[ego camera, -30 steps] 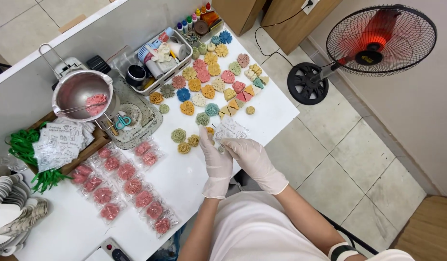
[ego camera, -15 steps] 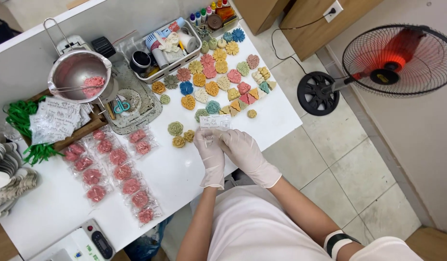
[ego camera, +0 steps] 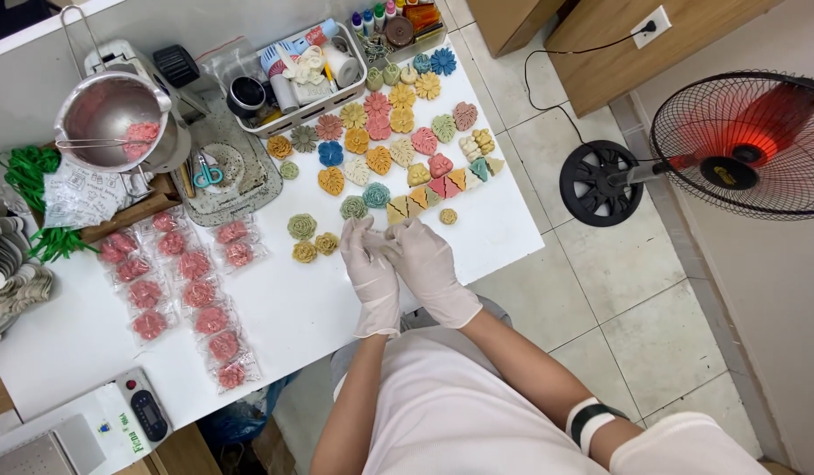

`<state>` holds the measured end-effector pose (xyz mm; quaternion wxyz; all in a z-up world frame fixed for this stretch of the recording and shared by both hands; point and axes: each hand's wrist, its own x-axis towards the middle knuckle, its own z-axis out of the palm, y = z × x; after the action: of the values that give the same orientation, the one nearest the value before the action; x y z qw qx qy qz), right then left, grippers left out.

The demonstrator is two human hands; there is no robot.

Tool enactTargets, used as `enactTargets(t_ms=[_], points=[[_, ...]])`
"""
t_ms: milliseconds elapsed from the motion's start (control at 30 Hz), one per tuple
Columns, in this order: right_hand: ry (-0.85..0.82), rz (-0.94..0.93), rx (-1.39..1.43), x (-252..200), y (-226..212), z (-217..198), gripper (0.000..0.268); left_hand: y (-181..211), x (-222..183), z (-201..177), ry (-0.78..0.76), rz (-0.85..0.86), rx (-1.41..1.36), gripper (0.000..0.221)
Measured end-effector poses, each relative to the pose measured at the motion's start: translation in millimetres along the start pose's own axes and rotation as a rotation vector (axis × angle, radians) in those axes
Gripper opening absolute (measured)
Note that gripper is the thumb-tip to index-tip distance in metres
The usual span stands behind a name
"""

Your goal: Packaging shaped wax melts into plastic bags and sealing them with a heat sealer.

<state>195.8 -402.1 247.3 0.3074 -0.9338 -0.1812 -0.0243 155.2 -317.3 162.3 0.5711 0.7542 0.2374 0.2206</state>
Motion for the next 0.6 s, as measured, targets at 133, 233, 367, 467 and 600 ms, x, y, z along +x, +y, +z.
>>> enactTargets(t_ms=[133,233,367,467,600], points=[[-0.059,0.006,-0.009,1.8,19.7,26.4,0.016,22.0,11.4,-2.6,0.007,0.044,0.067,0.045],[-0.082,-0.062,0.002,10.0,17.8,26.2,0.013,33.1,24.9,-5.3,0.081,-0.234,0.05,0.031],[-0.13,-0.159,-0.052,19.2,20.8,32.5,0.013,39.0,33.0,-10.6,0.133,-0.305,-0.12,0.068],[-0.141,-0.154,-0.091,27.4,22.1,41.3,0.012,48.2,36.9,-19.0,0.133,-0.167,0.004,0.077],[-0.153,-0.084,-0.076,31.3,18.0,35.4,0.025,38.4,36.5,-22.1,0.035,0.03,0.424,0.082]])
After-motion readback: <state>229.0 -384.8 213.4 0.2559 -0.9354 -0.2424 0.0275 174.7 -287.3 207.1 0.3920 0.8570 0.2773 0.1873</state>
